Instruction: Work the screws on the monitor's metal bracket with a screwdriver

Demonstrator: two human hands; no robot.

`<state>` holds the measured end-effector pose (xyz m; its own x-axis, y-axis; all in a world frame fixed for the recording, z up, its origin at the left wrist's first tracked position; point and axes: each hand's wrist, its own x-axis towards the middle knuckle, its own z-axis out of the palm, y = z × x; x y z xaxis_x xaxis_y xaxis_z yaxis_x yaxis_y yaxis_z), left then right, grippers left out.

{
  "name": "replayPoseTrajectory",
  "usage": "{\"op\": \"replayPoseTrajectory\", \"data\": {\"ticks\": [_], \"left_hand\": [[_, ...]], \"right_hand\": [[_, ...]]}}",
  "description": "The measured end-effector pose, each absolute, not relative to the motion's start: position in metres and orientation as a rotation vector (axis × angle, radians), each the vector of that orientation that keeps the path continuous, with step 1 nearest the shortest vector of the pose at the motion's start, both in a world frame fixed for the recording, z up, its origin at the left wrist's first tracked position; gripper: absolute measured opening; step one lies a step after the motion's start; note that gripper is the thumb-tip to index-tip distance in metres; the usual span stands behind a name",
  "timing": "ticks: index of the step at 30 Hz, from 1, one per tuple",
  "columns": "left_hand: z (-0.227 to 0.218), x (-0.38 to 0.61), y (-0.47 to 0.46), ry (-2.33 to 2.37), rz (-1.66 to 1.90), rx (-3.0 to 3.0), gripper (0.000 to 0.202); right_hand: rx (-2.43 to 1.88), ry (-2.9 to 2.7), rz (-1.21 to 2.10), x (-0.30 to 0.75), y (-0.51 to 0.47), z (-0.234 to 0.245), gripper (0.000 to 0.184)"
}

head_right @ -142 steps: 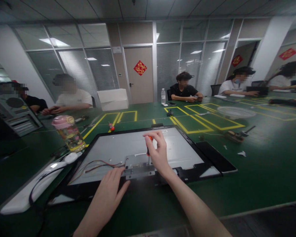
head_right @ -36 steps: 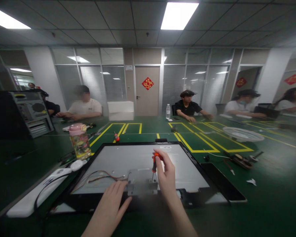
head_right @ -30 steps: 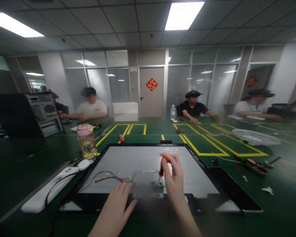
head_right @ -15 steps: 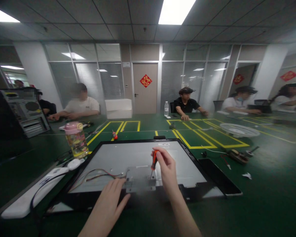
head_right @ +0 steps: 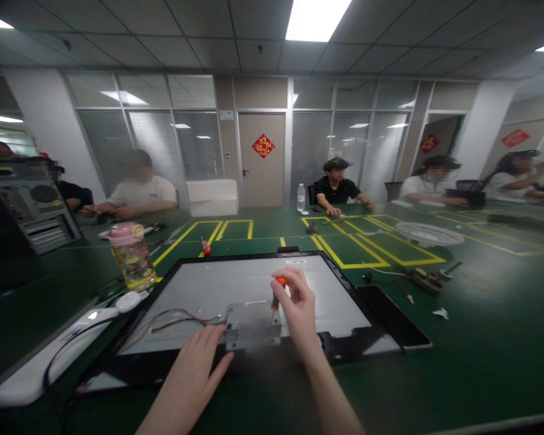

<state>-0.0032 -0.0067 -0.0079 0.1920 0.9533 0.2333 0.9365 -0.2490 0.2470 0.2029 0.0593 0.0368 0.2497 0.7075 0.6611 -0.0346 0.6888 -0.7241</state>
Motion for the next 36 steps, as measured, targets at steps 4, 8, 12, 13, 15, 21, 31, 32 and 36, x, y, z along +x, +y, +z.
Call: {"op": "replayPoseTrajectory", "data": {"ticks": [4, 8, 12, 13, 15, 21, 31, 32, 36], "left_hand": [[-0.0093, -0.0041, -0.0075, 1.882, 0.568, 2.413, 0.037], [-0.0082, -0.0036, -0.0084, 1.881, 0.572, 2.409, 0.037], [-0.0062, -0.0029, -0.0084, 1.886, 0.536, 2.419, 0.037], [-0.0058, -0.0027, -0.0084, 1.894, 0.526, 2.419, 0.037], [-0.0054, -0.0024, -0.0086, 1.907, 0.516, 2.419, 0.037], [-0.008, -0.0029, -0.0092, 1.899, 0.565, 2.42, 0.036], [-0.0049, -0.0027, -0.01, 1.886, 0.527, 2.389, 0.038], [-0.0049, -0.0026, -0.0102, 1.887, 0.522, 2.387, 0.038], [-0.0058, -0.003, -0.0097, 1.885, 0.549, 2.386, 0.038]], "right_hand": [[-0.659, -1.197, 0.701, 0.2054, 0.0606, 0.0344, 0.022], [-0.638, -1.208, 0.726, 0.2066, 0.0629, 0.0319, 0.027], [-0.647, -1.204, 0.712, 0.2062, 0.0616, 0.0339, 0.021], [-0.64, -1.204, 0.709, 0.2059, 0.061, 0.0345, 0.019], [-0.623, -1.196, 0.711, 0.2056, 0.0605, 0.0349, 0.016], [-0.625, -1.194, 0.744, 0.208, 0.0651, 0.0292, 0.026], [-0.693, -1.24, 0.609, 0.2027, 0.0597, 0.0343, 0.022], [-0.688, -1.238, 0.575, 0.2024, 0.0593, 0.0351, 0.019], [-0.677, -1.265, 0.517, 0.2028, 0.0564, 0.0385, 0.015]]}}
